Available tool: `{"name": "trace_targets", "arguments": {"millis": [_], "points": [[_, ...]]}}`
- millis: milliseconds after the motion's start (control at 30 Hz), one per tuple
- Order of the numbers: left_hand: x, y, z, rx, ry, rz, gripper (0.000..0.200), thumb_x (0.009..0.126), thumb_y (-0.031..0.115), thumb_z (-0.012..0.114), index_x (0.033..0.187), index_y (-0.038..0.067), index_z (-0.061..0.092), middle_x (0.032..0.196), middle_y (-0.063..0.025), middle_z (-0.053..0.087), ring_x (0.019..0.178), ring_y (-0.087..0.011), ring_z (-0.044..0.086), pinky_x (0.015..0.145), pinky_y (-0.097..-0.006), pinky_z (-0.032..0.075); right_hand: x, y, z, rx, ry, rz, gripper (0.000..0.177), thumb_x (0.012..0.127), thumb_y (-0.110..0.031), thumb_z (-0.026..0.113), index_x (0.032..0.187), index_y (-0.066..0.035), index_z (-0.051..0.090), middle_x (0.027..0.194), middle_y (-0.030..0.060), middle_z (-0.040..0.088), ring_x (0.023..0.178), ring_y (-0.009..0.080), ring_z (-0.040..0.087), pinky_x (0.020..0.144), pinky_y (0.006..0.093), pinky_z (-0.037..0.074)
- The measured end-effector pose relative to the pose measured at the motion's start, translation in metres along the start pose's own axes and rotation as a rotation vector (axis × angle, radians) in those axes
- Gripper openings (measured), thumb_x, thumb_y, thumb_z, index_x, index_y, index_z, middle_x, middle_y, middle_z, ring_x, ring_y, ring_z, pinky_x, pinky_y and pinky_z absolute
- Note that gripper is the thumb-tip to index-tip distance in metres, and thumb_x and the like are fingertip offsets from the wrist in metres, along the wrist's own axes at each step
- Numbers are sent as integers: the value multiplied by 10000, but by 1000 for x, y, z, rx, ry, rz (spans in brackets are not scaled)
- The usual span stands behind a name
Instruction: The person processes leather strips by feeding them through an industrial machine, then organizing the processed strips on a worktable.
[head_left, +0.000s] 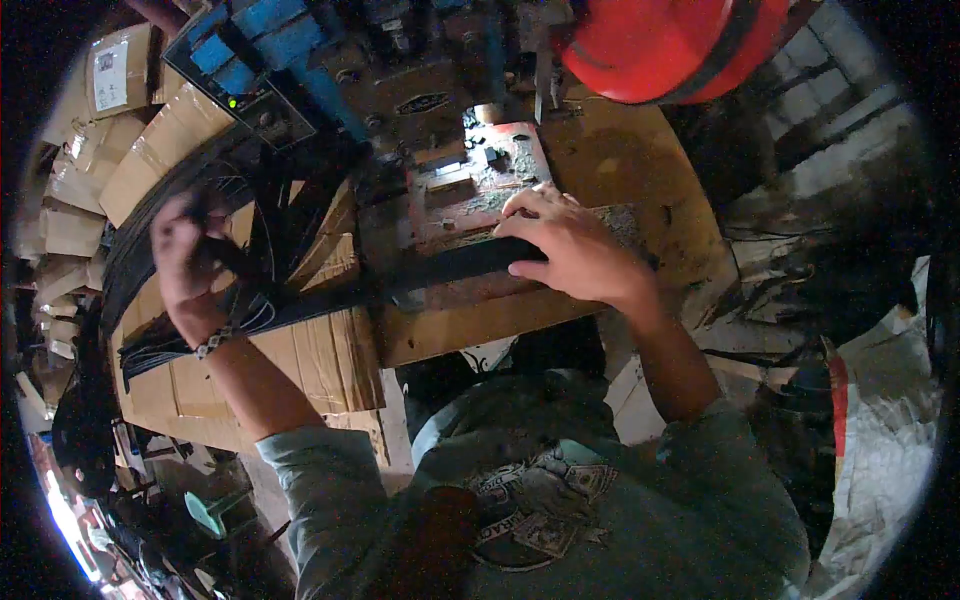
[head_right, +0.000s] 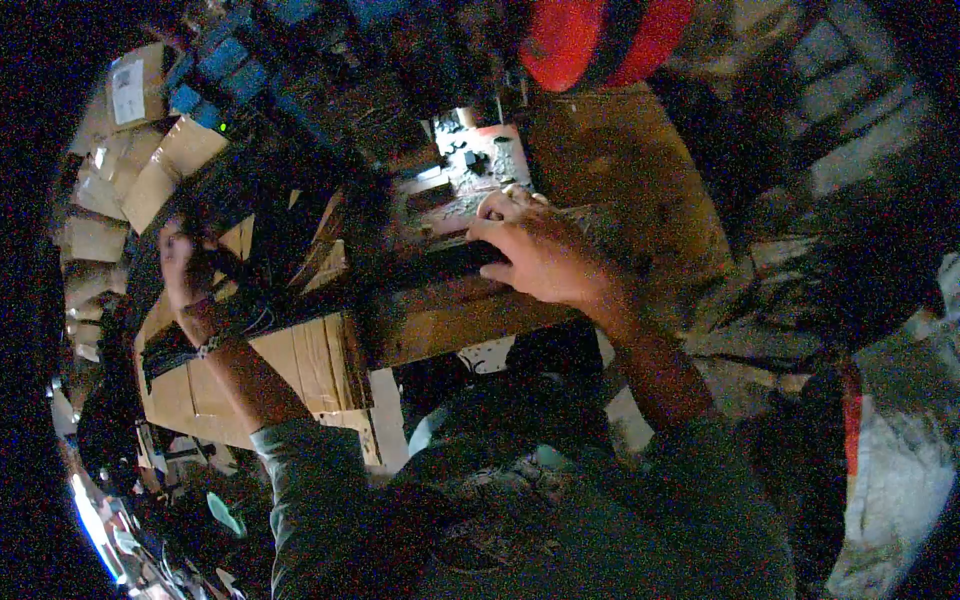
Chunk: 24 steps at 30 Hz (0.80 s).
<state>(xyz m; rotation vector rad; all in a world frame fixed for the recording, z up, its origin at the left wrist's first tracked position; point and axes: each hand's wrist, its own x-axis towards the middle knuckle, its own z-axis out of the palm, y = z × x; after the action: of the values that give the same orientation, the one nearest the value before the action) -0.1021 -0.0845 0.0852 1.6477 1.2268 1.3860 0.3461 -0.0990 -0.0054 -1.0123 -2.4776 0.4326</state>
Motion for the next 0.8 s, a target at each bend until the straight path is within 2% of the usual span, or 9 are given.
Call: {"name": "trace_targets", "arguments": {"millis": [67,133,167,233,333,433,633,733,800], "points": [[-2,-8,-35,-292,343,-6,531,913,348,704,1219,-78,618,1111,-101,666,1026,-168,590,915,-312,450,6,4,0,32,-29,22,362,829,-257,751,1127,-73,658,1105,127,640,1078,367,597,949,460,457],[-13,4,-26,188,395,70,428,932,266,679,1203,-64,645,1174,-110,671,1045,-162,605,925,-319,465,12,8,1,101,-50,84,339,834,-231,747,1113,-62,653,1049,142,667,1036,378,616,926,467,467],[-18,6,-22,368,415,85,386,938,231,670,1196,-56,658,1201,-113,672,1056,-160,611,930,-321,471,17,9,-3,93,-84,76,314,857,-181,714,1102,-21,602,1025,233,664,1024,420,631,882,481,489],[-24,-3,-6,488,416,39,333,935,182,666,1188,-34,677,1239,-114,670,1084,-160,619,945,-319,478,27,5,-10,142,-46,80,308,853,-166,714,1095,-19,595,1016,220,666,1005,423,635,868,484,494],[-41,7,102,349,6,-192,352,893,156,730,1202,-5,678,1223,-144,681,1108,-174,627,963,-319,482,37,5,-10,200,82,49,293,844,-160,724,1077,-30,605,1011,196,674,989,405,644,864,469,500],[-42,-17,172,339,-327,72,464,821,181,816,1210,-21,663,1187,-164,691,1101,-194,635,983,-360,481,51,9,-18,243,74,76,310,849,-182,733,1104,-49,617,1047,184,681,1008,382,647,877,445,496],[-13,-46,173,178,-411,-44,448,799,179,827,1178,-15,689,1081,-156,725,1015,-191,659,894,-332,497,59,35,9,171,193,127,389,869,-259,721,1173,-34,630,1126,199,662,1063,389,631,904,434,492],[12,-56,146,325,-414,-16,366,791,180,821,1087,-13,726,995,-143,737,965,-157,657,848,-323,496,59,26,20,-12,258,212,430,894,-339,692,1212,-52,652,1254,189,617,1157,386,580,992,472,439],[30,-46,132,555,-485,-152,342,778,194,819,1049,1,739,971,-153,738,949,-188,673,854,-339,501,61,18,23,-180,250,237,428,908,-362,674,1215,-65,664,1300,177,598,1218,374,544,1039,486,401]]}}
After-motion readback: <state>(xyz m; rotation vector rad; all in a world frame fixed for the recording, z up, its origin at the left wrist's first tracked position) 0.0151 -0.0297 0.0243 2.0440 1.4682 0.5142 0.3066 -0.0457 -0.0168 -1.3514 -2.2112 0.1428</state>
